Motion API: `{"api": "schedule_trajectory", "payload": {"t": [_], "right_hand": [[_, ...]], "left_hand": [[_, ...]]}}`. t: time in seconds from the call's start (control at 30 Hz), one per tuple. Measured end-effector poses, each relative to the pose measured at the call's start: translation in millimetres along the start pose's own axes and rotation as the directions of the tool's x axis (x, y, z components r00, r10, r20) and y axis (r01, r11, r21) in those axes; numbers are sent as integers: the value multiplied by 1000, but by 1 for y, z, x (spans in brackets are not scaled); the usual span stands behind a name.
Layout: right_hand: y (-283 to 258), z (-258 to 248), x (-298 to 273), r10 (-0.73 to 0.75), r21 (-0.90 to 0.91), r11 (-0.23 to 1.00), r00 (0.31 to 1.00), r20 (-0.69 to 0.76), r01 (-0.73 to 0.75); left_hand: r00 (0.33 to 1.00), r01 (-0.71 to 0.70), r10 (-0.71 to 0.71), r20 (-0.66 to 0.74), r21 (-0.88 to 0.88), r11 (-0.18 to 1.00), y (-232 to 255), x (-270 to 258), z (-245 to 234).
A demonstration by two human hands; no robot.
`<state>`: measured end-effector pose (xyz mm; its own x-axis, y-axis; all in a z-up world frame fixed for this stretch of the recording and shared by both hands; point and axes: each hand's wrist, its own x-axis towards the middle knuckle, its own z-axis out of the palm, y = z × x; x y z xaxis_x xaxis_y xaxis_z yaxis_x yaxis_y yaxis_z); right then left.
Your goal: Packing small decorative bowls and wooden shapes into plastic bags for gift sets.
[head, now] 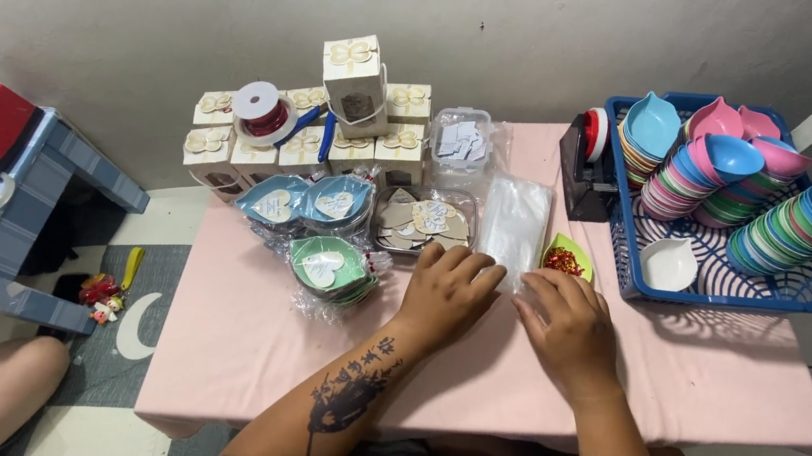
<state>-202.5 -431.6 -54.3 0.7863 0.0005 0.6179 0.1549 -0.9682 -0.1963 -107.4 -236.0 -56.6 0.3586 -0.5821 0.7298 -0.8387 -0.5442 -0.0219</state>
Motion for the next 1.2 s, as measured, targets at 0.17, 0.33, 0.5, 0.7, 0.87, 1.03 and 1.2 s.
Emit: {"api": "schedule_trajectory", "payload": {"t": [0.17, 0.33, 0.5, 0.7, 0.87, 1.03, 1.2], "right_hand": [[-1, 0, 10, -1, 36, 999, 1000, -8, 1], [-11, -4, 19, -8, 80, 997, 998, -59, 13], [-15, 3, 21, -36, 85, 995, 990, -133, 48], [-13, 14, 20, -94, 3, 995, 976, -195, 96], [-7, 24, 15, -50, 7, 999, 960, -274, 54], [-11, 22, 14, -45, 27, 998, 961, -272, 54], [-9, 24, 12, -46, 47, 997, 959, -281, 61]], "left_hand": [[999, 33, -33, -17, -31, 999, 1, -2, 8], [997, 78, -75, 25, -118, 990, 2, -1, 1], [994, 111, -107, 37, -132, 985, 4, 6, -10], [998, 44, -51, -42, -144, 989, 11, 9, -8], [998, 38, -43, -48, -88, 995, 13, 6, -6], [998, 56, -56, 13, 4, 998, 25, 7, -13], [997, 52, -55, 49, 56, 997, 28, 2, -4]]}}
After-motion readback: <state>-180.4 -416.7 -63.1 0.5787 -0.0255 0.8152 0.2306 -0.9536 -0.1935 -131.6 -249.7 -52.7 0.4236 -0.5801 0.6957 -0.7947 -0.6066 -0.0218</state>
